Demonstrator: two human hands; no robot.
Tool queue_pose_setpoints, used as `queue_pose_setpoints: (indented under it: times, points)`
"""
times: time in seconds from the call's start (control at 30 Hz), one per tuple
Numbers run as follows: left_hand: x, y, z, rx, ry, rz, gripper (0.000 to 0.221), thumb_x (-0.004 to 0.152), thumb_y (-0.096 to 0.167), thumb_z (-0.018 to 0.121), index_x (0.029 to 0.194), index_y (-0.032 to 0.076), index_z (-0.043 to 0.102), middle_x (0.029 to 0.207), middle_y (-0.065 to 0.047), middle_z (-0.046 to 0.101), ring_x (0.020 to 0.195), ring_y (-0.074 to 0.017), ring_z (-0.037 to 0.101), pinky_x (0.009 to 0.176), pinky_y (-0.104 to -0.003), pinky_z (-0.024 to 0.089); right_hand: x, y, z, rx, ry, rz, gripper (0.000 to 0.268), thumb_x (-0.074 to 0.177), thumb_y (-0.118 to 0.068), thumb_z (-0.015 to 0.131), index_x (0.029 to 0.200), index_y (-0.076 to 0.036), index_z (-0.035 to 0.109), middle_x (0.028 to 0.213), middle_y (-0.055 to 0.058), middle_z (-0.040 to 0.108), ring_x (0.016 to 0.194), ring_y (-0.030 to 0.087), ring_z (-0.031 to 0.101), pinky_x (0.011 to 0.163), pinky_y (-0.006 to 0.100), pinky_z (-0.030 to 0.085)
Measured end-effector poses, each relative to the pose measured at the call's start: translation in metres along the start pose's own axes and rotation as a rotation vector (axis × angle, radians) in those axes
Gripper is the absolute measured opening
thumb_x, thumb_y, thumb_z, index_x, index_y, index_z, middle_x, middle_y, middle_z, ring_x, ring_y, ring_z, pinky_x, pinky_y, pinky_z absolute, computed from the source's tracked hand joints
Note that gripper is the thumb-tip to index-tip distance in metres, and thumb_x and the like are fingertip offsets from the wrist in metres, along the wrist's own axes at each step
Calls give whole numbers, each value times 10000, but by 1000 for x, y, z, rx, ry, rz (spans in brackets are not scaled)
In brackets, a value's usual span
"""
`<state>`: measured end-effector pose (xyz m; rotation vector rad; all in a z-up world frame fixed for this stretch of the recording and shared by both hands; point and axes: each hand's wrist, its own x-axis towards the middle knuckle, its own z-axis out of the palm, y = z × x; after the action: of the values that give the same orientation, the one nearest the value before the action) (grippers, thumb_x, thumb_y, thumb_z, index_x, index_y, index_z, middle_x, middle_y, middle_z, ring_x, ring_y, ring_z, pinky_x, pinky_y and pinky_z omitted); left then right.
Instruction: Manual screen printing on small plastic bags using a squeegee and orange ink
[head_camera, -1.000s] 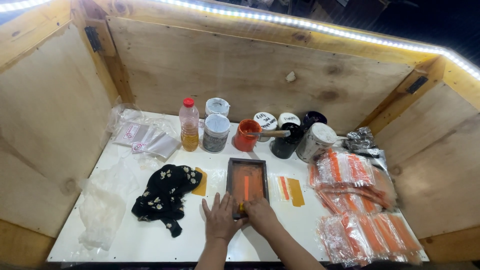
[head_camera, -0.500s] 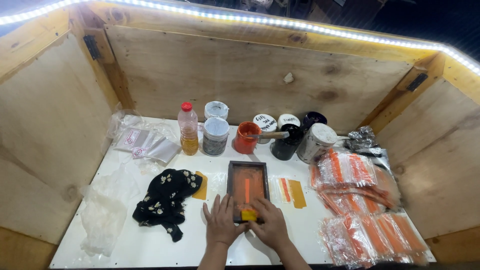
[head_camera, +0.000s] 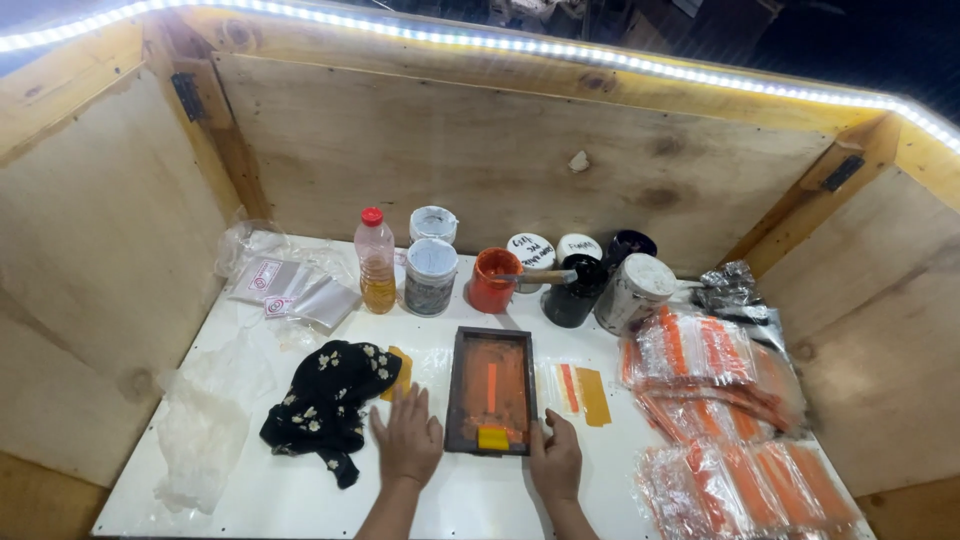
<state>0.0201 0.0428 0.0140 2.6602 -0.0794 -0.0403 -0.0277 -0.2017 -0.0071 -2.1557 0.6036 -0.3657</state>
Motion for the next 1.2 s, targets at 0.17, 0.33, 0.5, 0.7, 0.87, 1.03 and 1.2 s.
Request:
queue_pose_setpoints:
  times: [0.17,0.33,0.5,0.7,0.87,1.03,1.2]
  points:
    - [3,1,-27,97,-207,108,586,1025,407,276,1596,278,279,1693,73,220,1596,-215,63,1245,-623,5,6,1,2,-65,-23,53,515,916,-334,652,1391,-137,622,1088,24,684,780,158,635,779,328,559]
    - [5,19,-51,233,-390,168,584,1037,351,254,1617,285,227,1703,85,182,1601,-203,36,1267,-619,4,6,-45,-11,-175,-109,154,571,899,-386,632,1422,-159,596,1042,32,714,933,178,672,775,342,586]
    - [7,19,-49,237,-397,145,595,1033,376,265,1615,252,245,1703,94,184,1599,-188,47,1265,-609,15,8,-68,-14,-347,-185,239,430,925,-414,526,1312,-282,661,958,-61,790,876,154,731,679,328,585]
    - [8,18,-45,212,-401,113,587,1029,358,269,1607,261,261,1703,111,183,1600,-162,38,1275,-581,-12,18,-66,-16,-395,-261,295,411,935,-421,502,1296,-280,639,1005,-38,791,909,168,740,692,327,590]
    - [10,14,-37,226,-389,123,582,1029,354,282,1604,265,267,1702,120,181,1599,-165,31,1273,-589,-13,20,-74,-21,-405,-316,334,410,956,-416,484,1315,-263,613,1060,-42,786,938,147,738,694,306,594]
    - [10,16,-41,216,-380,115,575,1028,369,283,1595,275,290,1695,129,200,1599,-157,42,1274,-582,-10,23,-58,-18,-400,-287,303,428,933,-390,483,1320,-282,630,1083,2,791,982,226,733,781,378,586]
    - [10,15,-41,185,-378,114,579,1020,362,283,1591,268,304,1693,113,214,1599,-166,60,1273,-595,5,24,-61,-19,-396,-293,324,412,965,-384,470,1329,-259,616,1081,0,786,968,196,733,744,346,588]
